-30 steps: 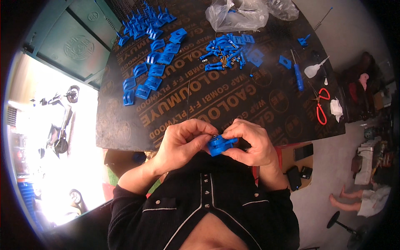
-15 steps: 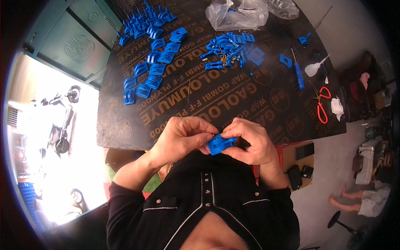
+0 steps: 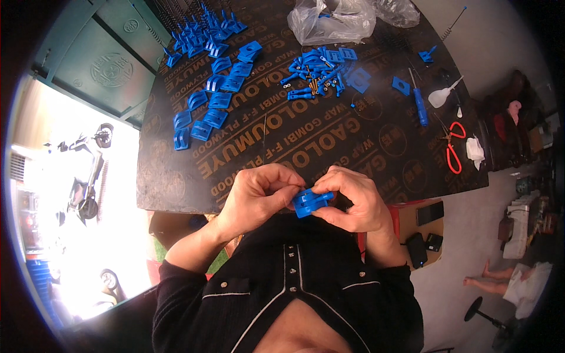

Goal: The person assembles plastic mechanisms by inserting small metal pins into plastic components and pressing the plastic pieces together by hand.

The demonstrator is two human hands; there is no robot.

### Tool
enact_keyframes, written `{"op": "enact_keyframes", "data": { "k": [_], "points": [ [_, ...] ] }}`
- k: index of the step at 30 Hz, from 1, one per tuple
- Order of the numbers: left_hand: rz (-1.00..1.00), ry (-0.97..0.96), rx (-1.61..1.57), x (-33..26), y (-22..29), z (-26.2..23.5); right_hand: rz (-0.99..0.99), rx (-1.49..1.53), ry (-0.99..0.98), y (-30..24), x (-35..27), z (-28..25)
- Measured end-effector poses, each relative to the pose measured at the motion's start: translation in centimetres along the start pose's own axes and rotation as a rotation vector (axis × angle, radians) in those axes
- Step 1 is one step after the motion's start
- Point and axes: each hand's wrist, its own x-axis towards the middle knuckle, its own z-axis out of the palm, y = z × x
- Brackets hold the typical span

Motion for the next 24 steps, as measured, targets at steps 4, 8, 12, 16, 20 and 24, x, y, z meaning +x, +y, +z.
{"op": "enact_keyframes", "data": {
  "k": [4, 8, 12, 16, 20, 24],
  "points": [
    [0.0, 0.011, -0.031, 0.0, -0.4, -0.1, 0.006, -0.025, -0.013, 0.0, 0.1, -0.1],
    [0.03, 0.018, -0.065, -0.1, -0.3, 0.2, 0.007, -0.024, -0.021, 0.2, 0.1, -0.1],
    [0.102, 0.069, -0.022, 0.0, -0.9, 0.2, 0.033, -0.016, -0.021, 0.1, 0.1, 0.0],
    [0.121, 0.136, -0.116, 0.0, -0.9, 0.3, 0.017, -0.022, -0.009, 0.3, 0.0, 0.0],
    [0.155, 0.086, -0.056, 0.1, -1.3, 0.3, 0.037, -0.018, -0.004, 0.3, 0.1, -0.1],
    [0.161, 0.101, -0.007, 0.4, -1.1, 0.4, 0.046, -0.015, -0.003, 0.2, 0.1, -0.1]
  ]
}}
